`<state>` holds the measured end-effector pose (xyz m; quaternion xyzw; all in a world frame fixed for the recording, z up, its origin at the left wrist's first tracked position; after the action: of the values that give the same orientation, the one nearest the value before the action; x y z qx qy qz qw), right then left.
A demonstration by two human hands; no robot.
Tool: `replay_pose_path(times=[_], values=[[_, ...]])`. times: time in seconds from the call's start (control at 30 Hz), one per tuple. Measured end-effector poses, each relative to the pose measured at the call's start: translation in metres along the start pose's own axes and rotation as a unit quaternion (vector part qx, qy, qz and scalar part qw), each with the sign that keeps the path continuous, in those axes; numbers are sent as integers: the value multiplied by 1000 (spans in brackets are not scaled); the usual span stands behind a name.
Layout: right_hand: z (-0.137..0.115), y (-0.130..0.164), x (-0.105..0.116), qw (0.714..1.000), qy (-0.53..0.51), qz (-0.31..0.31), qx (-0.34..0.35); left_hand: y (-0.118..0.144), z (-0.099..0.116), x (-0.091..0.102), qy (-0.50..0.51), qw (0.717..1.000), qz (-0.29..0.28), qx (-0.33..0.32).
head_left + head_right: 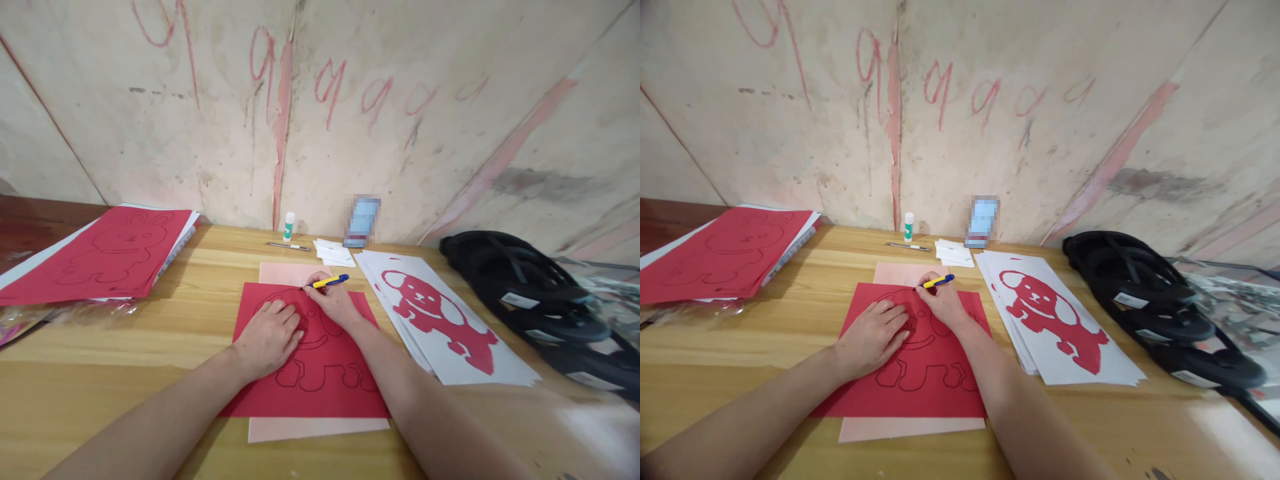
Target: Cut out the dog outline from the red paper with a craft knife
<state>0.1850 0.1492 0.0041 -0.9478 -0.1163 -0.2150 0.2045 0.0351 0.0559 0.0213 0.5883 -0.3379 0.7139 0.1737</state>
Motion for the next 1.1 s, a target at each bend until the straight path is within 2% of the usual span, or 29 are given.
replay_pose_path(times=[0.7, 1.1], values=[[-2, 0, 0, 1000, 1, -11, 1, 1, 0, -1, -2, 1000, 17, -5], [-4, 0, -1, 1000, -7, -20, 2, 0, -1, -1, -3, 1000, 5, -3]])
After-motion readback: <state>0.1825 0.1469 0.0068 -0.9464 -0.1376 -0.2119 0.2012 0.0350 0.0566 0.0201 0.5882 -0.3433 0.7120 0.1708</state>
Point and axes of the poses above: each hand's wrist, its own y-axis away from the middle knuckle, its own x-axis out of the back of the hand, z = x × y, the point moved 4 cm from there along -y, towards the middle knuckle, and after that the axes turned 2 degrees about -z, right-handed, at the moved point
